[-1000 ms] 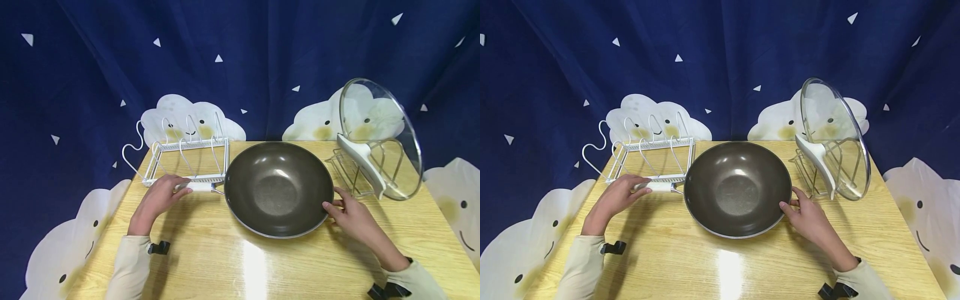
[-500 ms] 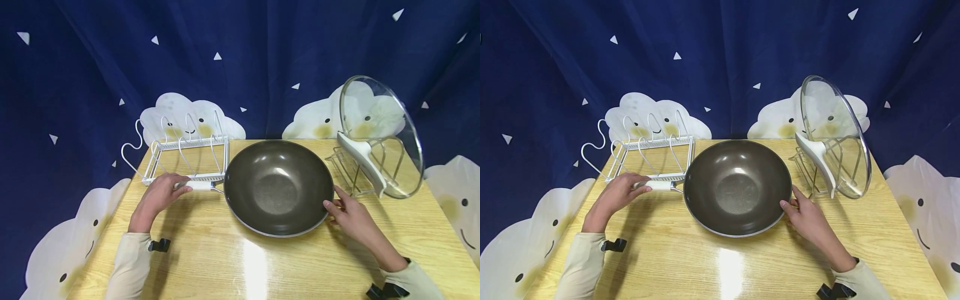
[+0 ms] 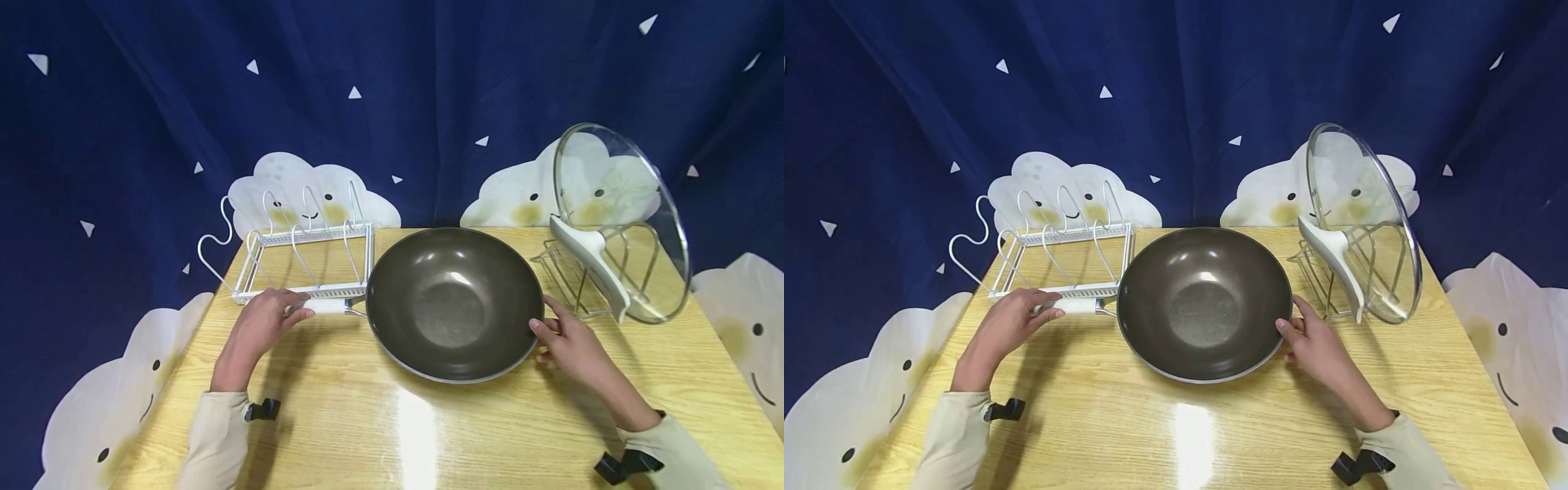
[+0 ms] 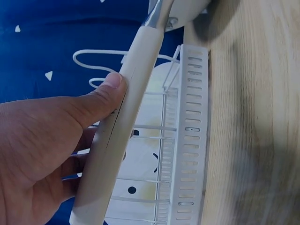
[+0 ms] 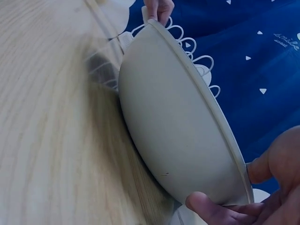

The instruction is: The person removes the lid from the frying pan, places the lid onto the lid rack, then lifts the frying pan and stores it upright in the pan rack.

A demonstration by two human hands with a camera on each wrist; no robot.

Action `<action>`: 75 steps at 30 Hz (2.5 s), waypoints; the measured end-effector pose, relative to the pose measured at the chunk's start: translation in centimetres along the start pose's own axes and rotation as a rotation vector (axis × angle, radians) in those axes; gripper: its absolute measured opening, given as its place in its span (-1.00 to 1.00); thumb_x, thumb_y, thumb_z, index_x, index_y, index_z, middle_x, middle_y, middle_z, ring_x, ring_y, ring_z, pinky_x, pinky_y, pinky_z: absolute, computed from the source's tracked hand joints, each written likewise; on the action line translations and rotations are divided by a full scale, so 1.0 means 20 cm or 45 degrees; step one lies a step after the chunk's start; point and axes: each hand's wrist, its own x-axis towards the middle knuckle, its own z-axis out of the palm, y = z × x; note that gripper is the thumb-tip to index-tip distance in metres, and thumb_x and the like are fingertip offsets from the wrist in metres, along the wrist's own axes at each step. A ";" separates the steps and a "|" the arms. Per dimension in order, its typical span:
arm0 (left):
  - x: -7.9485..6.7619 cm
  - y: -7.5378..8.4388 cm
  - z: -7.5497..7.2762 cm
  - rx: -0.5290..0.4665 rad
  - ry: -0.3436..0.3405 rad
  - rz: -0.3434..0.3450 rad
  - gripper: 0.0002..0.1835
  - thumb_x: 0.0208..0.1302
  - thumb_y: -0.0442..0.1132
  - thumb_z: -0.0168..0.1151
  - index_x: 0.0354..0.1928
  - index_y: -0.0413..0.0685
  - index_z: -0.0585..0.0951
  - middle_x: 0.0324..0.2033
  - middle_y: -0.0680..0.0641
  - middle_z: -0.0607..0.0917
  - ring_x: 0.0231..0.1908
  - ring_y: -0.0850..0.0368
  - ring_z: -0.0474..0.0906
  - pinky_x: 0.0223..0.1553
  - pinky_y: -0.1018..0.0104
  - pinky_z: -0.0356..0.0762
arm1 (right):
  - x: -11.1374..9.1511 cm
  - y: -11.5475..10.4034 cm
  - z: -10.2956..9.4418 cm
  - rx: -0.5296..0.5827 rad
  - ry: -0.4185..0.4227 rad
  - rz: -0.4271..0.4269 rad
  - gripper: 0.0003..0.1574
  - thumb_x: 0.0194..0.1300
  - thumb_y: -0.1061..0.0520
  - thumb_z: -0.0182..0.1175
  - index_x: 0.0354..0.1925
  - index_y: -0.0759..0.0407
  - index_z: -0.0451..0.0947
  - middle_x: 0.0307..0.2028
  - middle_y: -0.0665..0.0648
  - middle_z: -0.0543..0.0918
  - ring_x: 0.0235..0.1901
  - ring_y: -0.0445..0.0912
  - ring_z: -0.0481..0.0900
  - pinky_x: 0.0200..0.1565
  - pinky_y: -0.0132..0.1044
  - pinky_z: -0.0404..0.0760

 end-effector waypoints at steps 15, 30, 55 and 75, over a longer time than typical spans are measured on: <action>-0.10 0.14 0.00 0.039 0.025 -0.109 -0.68 0.25 -0.06 0.44 -0.06 -0.11 0.77 -0.27 -0.10 0.81 -0.27 -0.11 0.74 -0.25 -0.07 0.63 | 0.18 0.05 -0.06 0.331 0.022 0.007 -0.11 0.59 0.04 0.08 0.57 0.41 -0.10 0.14 0.55 0.58 -0.29 -0.23 0.75 -0.27 -0.09 0.76; -0.11 0.21 -0.11 -0.055 -0.207 -0.241 -0.79 0.26 0.00 0.44 -0.14 0.12 0.80 -0.61 0.15 0.54 -0.57 0.20 0.35 -0.54 0.22 0.36 | 0.31 0.02 -0.06 0.257 0.097 -0.003 -0.21 0.59 0.05 0.06 0.56 0.36 0.04 0.19 0.56 0.53 -0.31 -0.35 0.70 -0.29 -0.20 0.75; -0.09 0.30 -0.14 -0.201 -0.411 -0.327 -0.85 0.25 0.01 0.45 -0.23 0.17 0.82 -0.58 0.15 0.57 -0.59 0.21 0.33 -0.55 0.26 0.27 | 0.49 -0.05 -0.09 0.181 0.180 0.067 -0.35 0.60 0.04 0.03 0.50 0.28 0.24 0.03 0.41 0.65 -0.38 -0.36 0.67 -0.27 -0.24 0.74; -0.05 0.38 -0.14 -0.178 -0.474 -0.417 -0.82 0.22 0.00 0.47 -0.21 0.14 0.83 -0.56 0.14 0.64 -0.55 0.17 0.43 -0.51 0.23 0.34 | 0.62 -0.06 -0.08 0.019 0.319 0.097 -0.41 0.57 -0.07 0.05 0.38 0.24 0.45 -0.13 0.29 0.69 -0.40 -0.27 0.61 -0.35 -0.35 0.66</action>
